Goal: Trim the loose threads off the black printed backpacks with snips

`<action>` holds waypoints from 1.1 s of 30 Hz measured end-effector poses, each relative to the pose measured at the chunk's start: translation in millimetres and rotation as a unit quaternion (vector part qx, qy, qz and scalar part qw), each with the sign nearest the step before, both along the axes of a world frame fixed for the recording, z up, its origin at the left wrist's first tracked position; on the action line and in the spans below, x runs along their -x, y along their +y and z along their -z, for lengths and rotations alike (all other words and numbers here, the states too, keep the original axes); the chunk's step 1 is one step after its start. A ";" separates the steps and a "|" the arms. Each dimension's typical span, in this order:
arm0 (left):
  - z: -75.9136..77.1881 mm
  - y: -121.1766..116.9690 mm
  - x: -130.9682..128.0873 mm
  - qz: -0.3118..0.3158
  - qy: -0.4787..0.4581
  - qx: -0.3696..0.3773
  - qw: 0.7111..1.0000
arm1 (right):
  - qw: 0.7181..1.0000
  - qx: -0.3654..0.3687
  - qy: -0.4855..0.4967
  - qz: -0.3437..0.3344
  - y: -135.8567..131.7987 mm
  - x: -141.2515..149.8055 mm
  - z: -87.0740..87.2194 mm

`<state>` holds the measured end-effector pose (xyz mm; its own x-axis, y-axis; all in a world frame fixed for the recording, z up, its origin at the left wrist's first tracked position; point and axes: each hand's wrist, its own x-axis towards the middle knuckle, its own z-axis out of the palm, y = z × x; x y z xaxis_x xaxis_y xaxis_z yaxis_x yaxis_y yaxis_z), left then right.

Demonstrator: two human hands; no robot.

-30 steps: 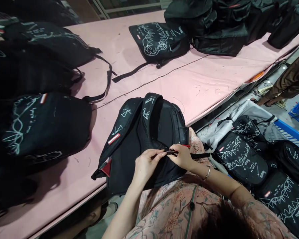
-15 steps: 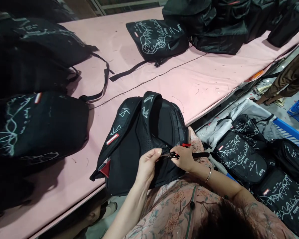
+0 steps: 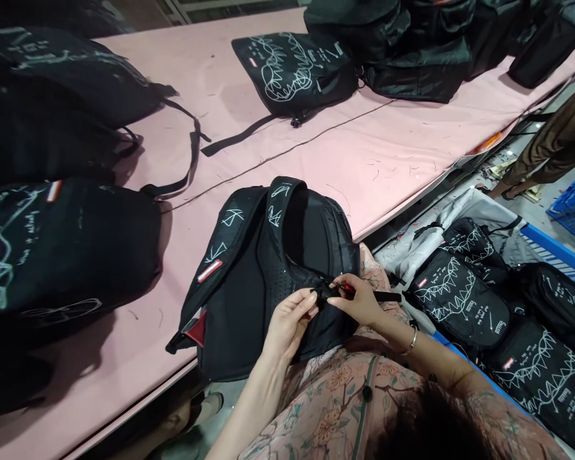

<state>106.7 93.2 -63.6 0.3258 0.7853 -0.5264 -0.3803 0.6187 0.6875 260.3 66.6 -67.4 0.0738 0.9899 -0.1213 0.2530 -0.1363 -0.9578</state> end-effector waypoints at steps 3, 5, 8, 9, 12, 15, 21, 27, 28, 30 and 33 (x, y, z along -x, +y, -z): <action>2.0 -1.9 0.4 -0.009 0.023 -0.022 0.999 | 0.999 -0.006 0.021 0.032 -2.5 -8.2 -6.8; 3.4 -3.5 -0.6 -0.022 0.037 -0.045 0.998 | 0.999 -0.025 -0.020 0.029 -5.1 -12.4 -13.2; 5.7 -5.1 -1.4 -0.032 0.069 -0.102 0.992 | 0.988 -0.074 -0.134 -0.002 -9.5 -14.9 -24.4; 6.6 -5.3 -1.1 -0.029 0.083 -0.128 0.988 | 0.982 -0.089 -0.169 -0.018 -10.7 -14.9 -27.7; 9.5 -5.4 0.9 -0.013 0.114 -0.201 0.973 | 0.967 -0.109 -0.223 -0.059 -12.2 -14.8 -33.7; 11.9 -5.4 2.8 -0.003 0.124 -0.239 0.963 | 0.960 -0.112 -0.248 -0.073 -10.7 -15.9 -34.6; 13.3 -5.2 2.4 0.005 0.126 -0.262 0.957 | 0.943 -0.119 -0.298 -0.088 -6.2 -17.5 -37.4; 15.0 -5.0 2.4 0.015 0.137 -0.270 0.953 | 0.940 -0.116 -0.304 -0.103 -2.4 -14.8 -39.4; 15.1 -5.2 2.5 0.014 0.138 -0.273 0.952 | 0.941 -0.117 -0.301 -0.105 -1.7 -14.4 -38.4; 14.3 -5.7 2.5 0.012 0.138 -0.272 0.952 | 0.944 -0.114 -0.290 -0.107 -0.4 -13.8 -35.6; 10.5 -6.0 2.0 0.011 0.127 -0.237 0.963 | 0.963 -0.090 -0.234 -0.099 1.2 -12.7 -31.0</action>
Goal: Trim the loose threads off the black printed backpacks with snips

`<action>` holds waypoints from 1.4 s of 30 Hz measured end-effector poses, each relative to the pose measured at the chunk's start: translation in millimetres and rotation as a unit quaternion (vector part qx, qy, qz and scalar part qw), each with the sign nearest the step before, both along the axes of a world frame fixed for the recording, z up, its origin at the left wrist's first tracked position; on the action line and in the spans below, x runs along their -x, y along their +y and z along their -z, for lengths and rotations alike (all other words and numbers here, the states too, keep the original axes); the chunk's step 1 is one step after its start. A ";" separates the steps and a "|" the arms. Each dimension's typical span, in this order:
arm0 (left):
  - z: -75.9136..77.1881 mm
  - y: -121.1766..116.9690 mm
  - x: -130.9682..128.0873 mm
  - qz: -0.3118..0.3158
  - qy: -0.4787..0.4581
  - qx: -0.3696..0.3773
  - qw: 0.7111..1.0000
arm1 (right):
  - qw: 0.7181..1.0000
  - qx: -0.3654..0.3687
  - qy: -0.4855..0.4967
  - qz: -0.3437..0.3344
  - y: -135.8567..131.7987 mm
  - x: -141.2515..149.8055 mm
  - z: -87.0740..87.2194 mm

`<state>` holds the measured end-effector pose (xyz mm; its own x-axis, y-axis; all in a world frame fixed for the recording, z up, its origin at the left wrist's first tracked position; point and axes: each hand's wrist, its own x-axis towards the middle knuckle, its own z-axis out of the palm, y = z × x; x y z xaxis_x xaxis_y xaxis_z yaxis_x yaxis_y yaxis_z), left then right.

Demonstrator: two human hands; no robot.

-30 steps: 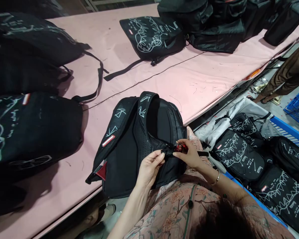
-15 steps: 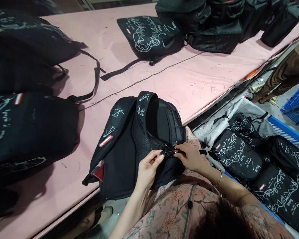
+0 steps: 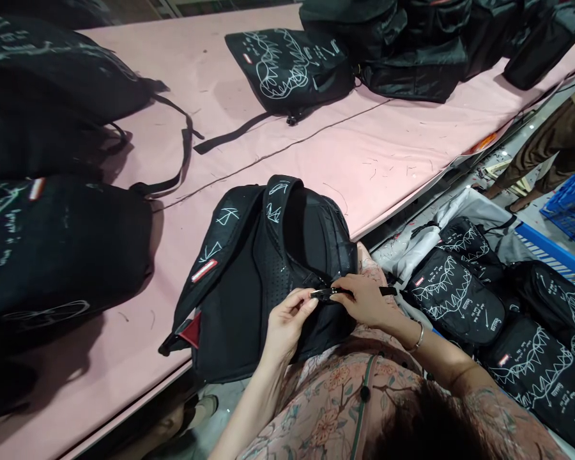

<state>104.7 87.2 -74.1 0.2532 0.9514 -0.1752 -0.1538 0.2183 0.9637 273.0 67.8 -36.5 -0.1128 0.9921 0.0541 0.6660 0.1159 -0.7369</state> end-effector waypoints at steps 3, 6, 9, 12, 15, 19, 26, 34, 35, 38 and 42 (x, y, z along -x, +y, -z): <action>-4.2 1.8 -0.2 -0.017 -0.054 0.113 0.992 | 0.994 0.057 0.087 0.026 0.8 1.3 3.5; -6.8 6.0 -0.1 -0.043 -0.092 0.197 0.975 | 0.986 0.078 0.127 0.074 -0.2 1.2 5.4; -9.4 10.8 -1.3 -0.062 -0.098 0.221 0.968 | 0.988 0.049 0.097 0.111 -3.6 -0.8 6.4; -13.2 14.8 -3.4 -0.072 -0.115 0.257 0.957 | 0.993 0.015 0.053 0.108 -8.2 -3.1 7.2; -16.1 17.1 -4.4 -0.067 -0.137 0.304 0.940 | 0.996 -0.043 0.023 0.076 -11.8 -4.0 8.6; -16.7 17.9 -3.5 -0.061 -0.160 0.357 0.918 | 0.988 -0.137 -0.067 0.033 -13.1 -2.2 10.1; -18.4 17.5 -3.8 -0.064 -0.192 0.384 0.901 | 0.971 -0.189 -0.147 0.009 -8.1 0.4 11.6; -19.3 16.1 -4.3 -0.065 -0.201 0.387 0.898 | 0.949 -0.217 -0.230 -0.010 -4.4 -2.8 5.2; -19.6 16.2 -4.4 -0.063 -0.199 0.387 0.898 | 0.946 -0.217 -0.240 -0.015 -3.9 -2.5 3.2; -20.5 16.6 -4.6 -0.055 -0.193 0.384 0.901 | 0.941 -0.222 -0.255 -0.027 -2.0 -1.4 -1.2; -20.5 17.5 -3.9 -0.041 -0.177 0.376 0.909 | 0.945 -0.220 -0.240 -0.032 1.7 -1.7 -0.6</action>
<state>108.6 104.7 -53.6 0.3547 0.6146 -0.7046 -0.4703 0.7686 0.4337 274.7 69.4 -35.8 -0.2889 0.8760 0.3862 0.8926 0.3923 -0.2222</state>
